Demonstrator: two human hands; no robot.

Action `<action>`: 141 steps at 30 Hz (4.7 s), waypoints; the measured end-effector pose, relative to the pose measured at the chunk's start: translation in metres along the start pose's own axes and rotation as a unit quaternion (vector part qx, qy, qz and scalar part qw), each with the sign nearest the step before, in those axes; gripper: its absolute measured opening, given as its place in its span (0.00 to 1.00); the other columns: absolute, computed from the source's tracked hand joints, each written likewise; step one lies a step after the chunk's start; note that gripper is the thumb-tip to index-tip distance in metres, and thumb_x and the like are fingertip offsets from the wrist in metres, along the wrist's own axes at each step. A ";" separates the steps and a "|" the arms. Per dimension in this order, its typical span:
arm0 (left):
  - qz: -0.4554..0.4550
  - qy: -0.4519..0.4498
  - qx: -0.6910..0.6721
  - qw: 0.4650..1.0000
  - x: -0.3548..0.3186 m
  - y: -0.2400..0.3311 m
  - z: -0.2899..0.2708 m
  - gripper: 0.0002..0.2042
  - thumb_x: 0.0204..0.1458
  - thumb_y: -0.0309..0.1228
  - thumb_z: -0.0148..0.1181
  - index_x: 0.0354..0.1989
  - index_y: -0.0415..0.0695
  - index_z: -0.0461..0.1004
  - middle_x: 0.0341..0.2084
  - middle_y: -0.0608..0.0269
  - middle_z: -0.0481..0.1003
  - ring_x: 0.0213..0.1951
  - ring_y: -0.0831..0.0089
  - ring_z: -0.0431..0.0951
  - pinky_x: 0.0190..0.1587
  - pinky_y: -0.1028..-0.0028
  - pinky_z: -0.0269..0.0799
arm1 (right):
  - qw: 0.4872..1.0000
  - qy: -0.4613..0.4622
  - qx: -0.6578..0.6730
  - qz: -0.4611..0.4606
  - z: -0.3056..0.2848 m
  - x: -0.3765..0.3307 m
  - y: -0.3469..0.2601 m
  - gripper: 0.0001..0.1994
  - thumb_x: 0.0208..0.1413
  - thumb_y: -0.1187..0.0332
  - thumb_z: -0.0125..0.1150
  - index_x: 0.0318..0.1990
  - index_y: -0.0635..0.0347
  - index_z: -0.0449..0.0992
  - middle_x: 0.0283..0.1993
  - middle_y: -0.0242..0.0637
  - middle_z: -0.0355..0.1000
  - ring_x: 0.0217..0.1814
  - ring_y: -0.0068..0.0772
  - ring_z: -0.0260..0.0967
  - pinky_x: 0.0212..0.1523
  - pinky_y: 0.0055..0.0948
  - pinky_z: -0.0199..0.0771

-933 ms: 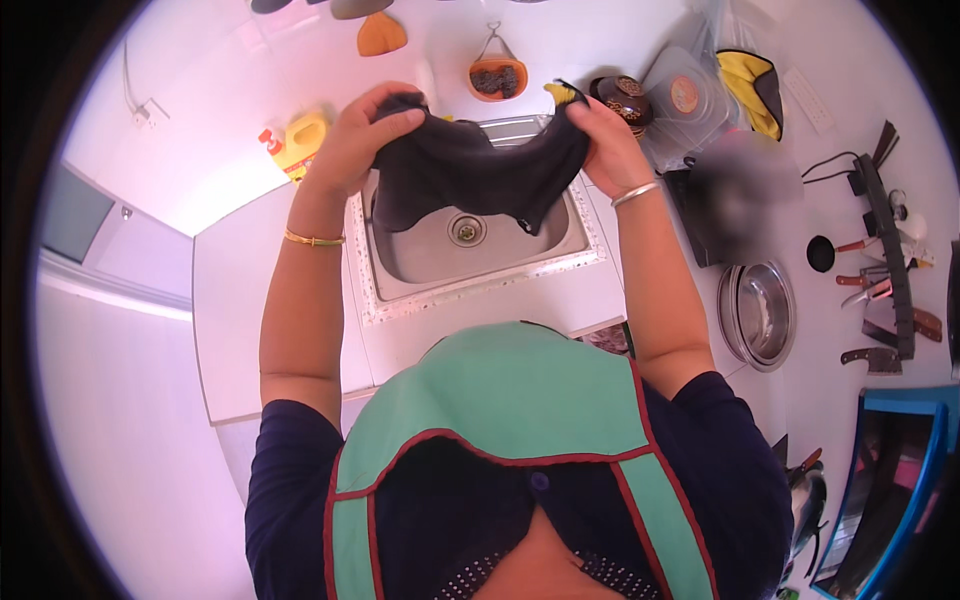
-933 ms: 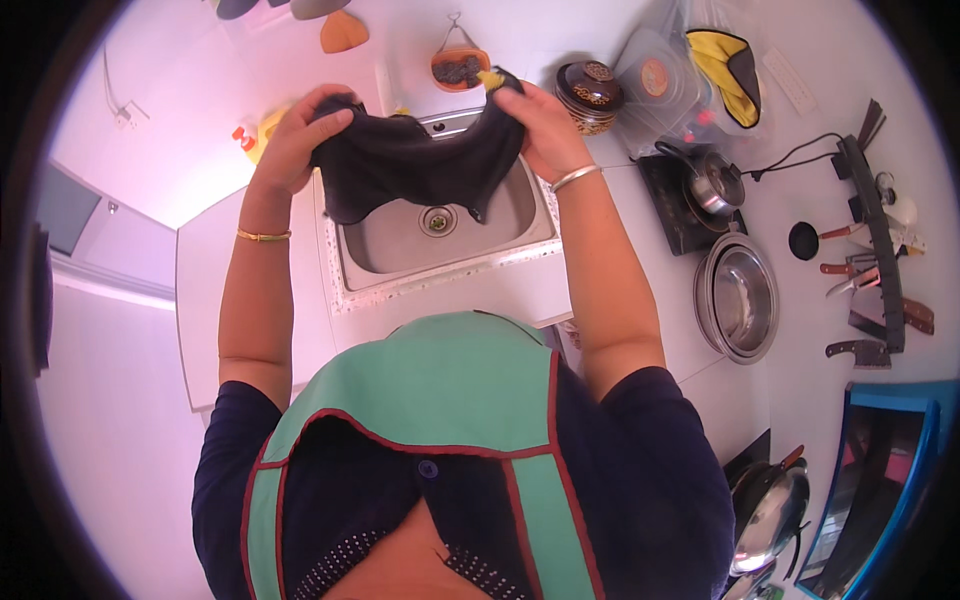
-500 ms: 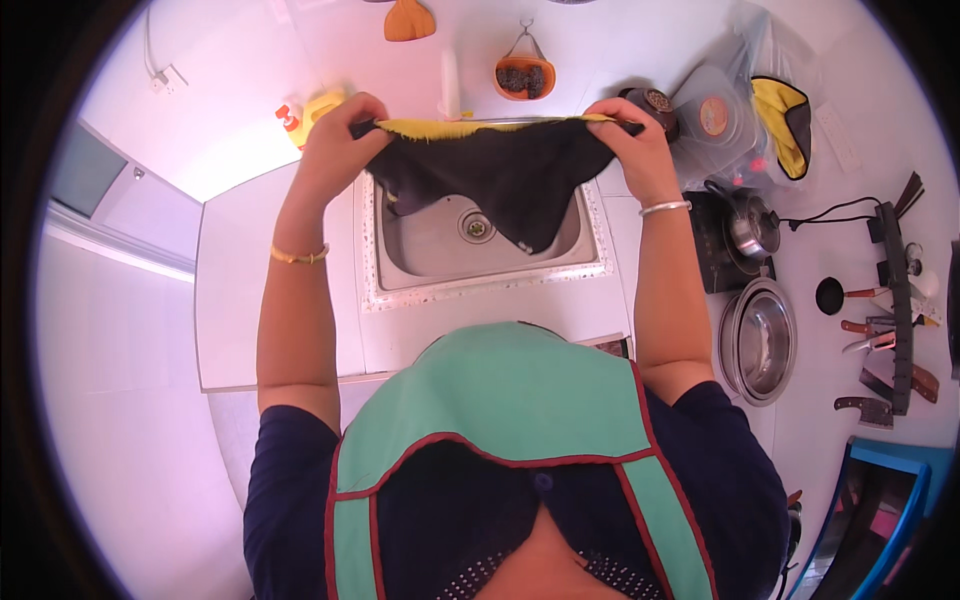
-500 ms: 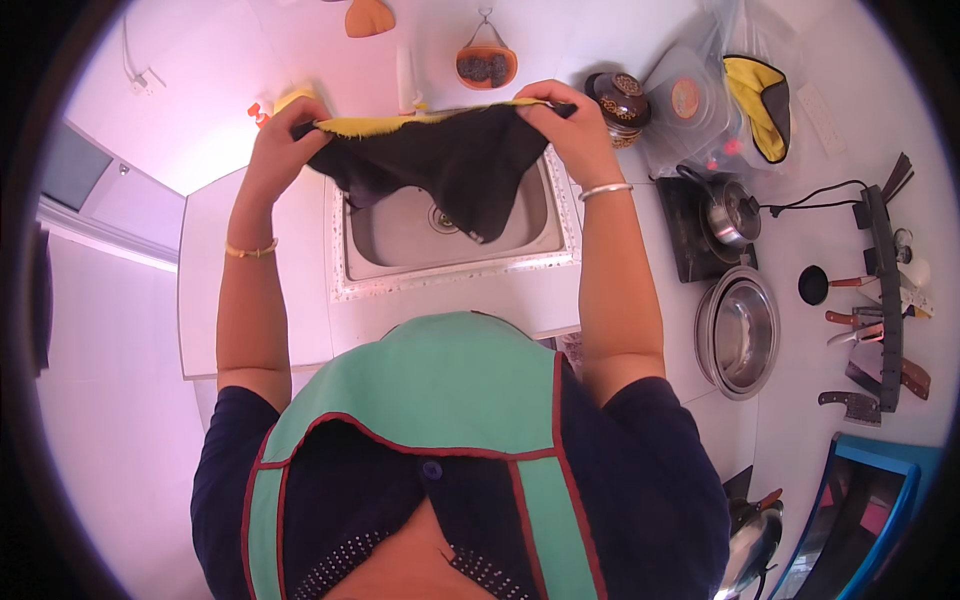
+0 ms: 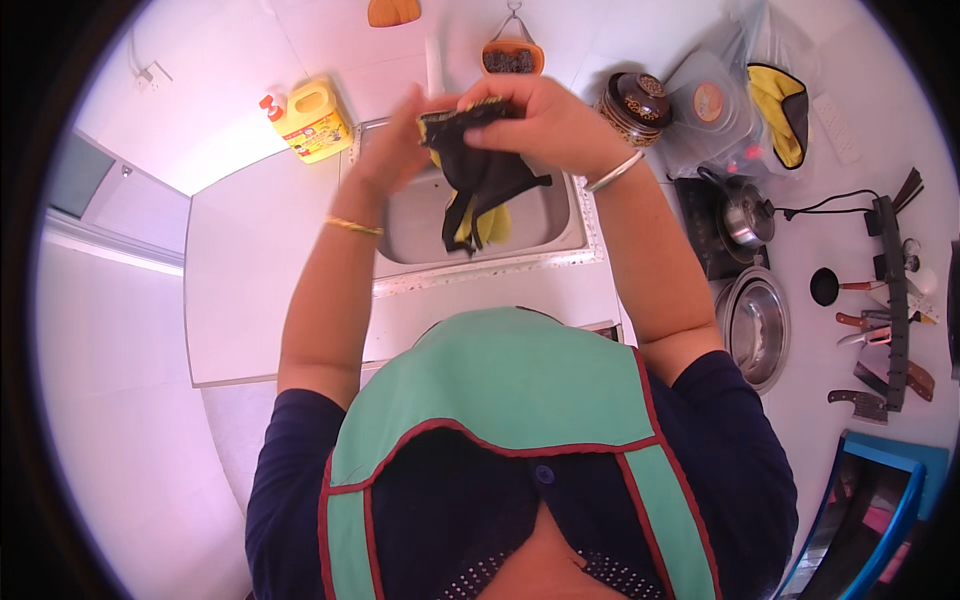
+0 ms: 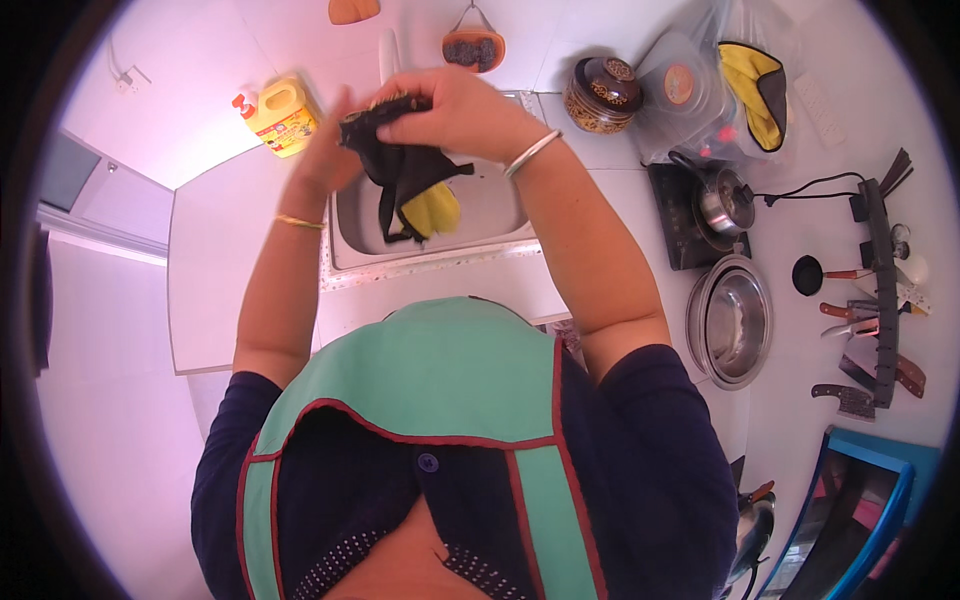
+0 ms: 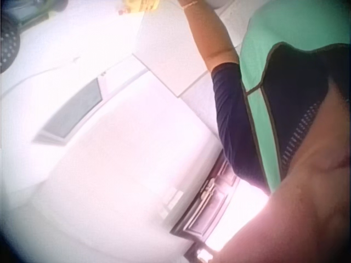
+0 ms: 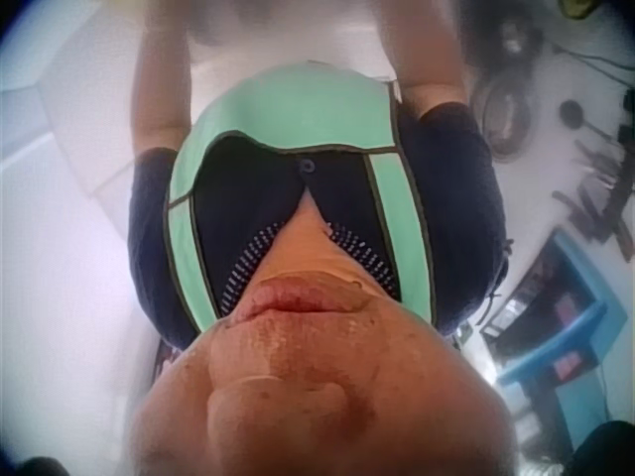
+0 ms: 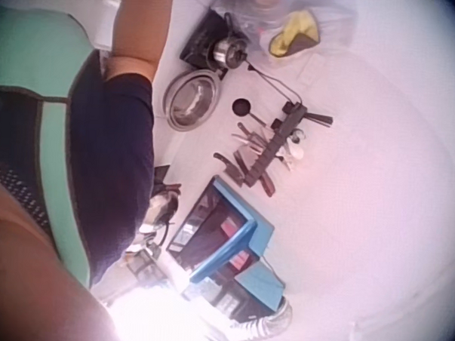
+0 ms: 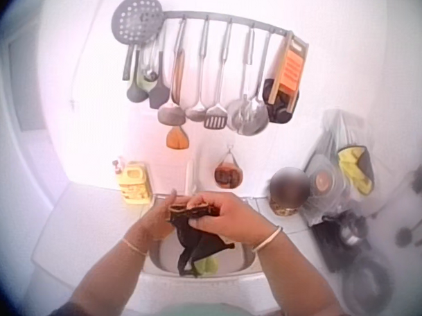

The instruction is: The person wipes a bowl with a cloth, cleans the sink area and countertop, pours oil into a small bowl, adds ingredients from jars into bowls, boils noodles in a pot with chopsticks, and wipes a tray.

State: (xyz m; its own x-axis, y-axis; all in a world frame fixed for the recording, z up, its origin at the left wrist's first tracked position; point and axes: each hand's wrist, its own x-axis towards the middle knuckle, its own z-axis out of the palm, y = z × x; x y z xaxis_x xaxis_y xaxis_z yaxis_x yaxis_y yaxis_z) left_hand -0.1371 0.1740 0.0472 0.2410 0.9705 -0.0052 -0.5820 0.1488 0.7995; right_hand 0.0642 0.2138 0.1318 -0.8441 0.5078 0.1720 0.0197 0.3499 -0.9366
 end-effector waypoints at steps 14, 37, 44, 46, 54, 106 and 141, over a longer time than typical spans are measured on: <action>-0.071 0.000 -0.286 0.956 -0.020 -0.101 -0.015 0.31 0.53 0.54 0.49 0.55 0.39 0.62 0.47 0.52 0.70 0.47 0.61 0.73 0.51 0.64 0.70 | 0.957 -0.063 -0.264 -0.104 0.018 -0.053 0.047 0.13 0.43 0.73 0.56 0.40 0.53 0.76 0.42 0.38 0.72 0.46 0.38 0.70 0.47 0.31 0.69; 0.197 0.015 0.868 0.455 0.072 -0.066 -0.006 0.12 0.46 0.28 0.55 0.39 0.43 0.64 0.29 0.55 0.76 0.36 0.58 0.77 0.33 0.63 0.71 | 0.908 -0.099 -0.289 0.288 -0.030 0.035 0.151 0.08 0.41 0.68 0.57 0.28 0.61 0.75 0.25 0.45 0.73 0.32 0.45 0.73 0.35 0.37 0.73; -0.090 0.119 0.503 0.851 0.063 -0.064 -0.019 0.18 0.39 0.34 0.64 0.38 0.40 0.71 0.29 0.61 0.76 0.32 0.66 0.78 0.36 0.69 0.72 | 0.869 0.168 -0.462 -0.061 -0.010 0.014 0.134 0.13 0.44 0.73 0.59 0.40 0.58 0.71 0.40 0.40 0.71 0.44 0.40 0.70 0.44 0.34 0.70; -0.210 0.154 0.325 0.909 0.053 -0.056 -0.027 0.16 0.42 0.34 0.64 0.37 0.37 0.72 0.29 0.62 0.76 0.33 0.71 0.77 0.38 0.73 0.72 | 0.820 0.004 -0.565 -0.095 -0.013 0.005 0.099 0.20 0.46 0.73 0.56 0.50 0.52 0.67 0.52 0.39 0.64 0.52 0.37 0.66 0.49 0.34 0.67; -0.296 -0.129 0.189 0.927 0.043 -0.038 0.033 0.11 0.40 0.27 0.63 0.34 0.38 0.73 0.29 0.61 0.76 0.32 0.73 0.77 0.35 0.76 0.74 | 0.774 -0.069 -0.571 -0.263 -0.034 -0.021 0.073 0.15 0.47 0.69 0.54 0.46 0.50 0.69 0.42 0.33 0.69 0.42 0.36 0.70 0.36 0.35 0.73; -0.251 0.116 0.230 0.933 0.049 -0.159 -0.097 0.18 0.54 0.40 0.54 0.49 0.44 0.66 0.35 0.65 0.73 0.29 0.77 0.73 0.30 0.75 0.71 | 0.938 0.206 0.110 0.258 0.016 -0.043 0.289 0.24 0.49 0.66 0.62 0.53 0.62 0.65 0.37 0.35 0.73 0.29 0.24 0.71 0.29 0.24 0.73; 0.135 0.092 -0.321 0.933 0.012 -0.055 0.082 0.15 0.60 0.41 0.44 0.41 0.43 0.70 0.32 0.59 0.74 0.36 0.67 0.76 0.43 0.69 0.74 | 0.771 0.060 0.629 -0.084 0.051 -0.027 0.067 0.20 0.60 0.55 0.44 0.49 0.62 0.68 0.45 0.39 0.71 0.47 0.30 0.69 0.51 0.28 0.70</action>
State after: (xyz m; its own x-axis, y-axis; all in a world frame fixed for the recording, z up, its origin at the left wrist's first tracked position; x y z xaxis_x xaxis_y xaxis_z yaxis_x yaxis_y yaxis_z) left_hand -0.0386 0.1621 0.0519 -0.0841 0.9964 -0.0058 -0.9615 -0.0797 0.2629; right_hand 0.0615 0.1833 0.0490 -0.7211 0.6341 0.2793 -0.6831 -0.5829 -0.4401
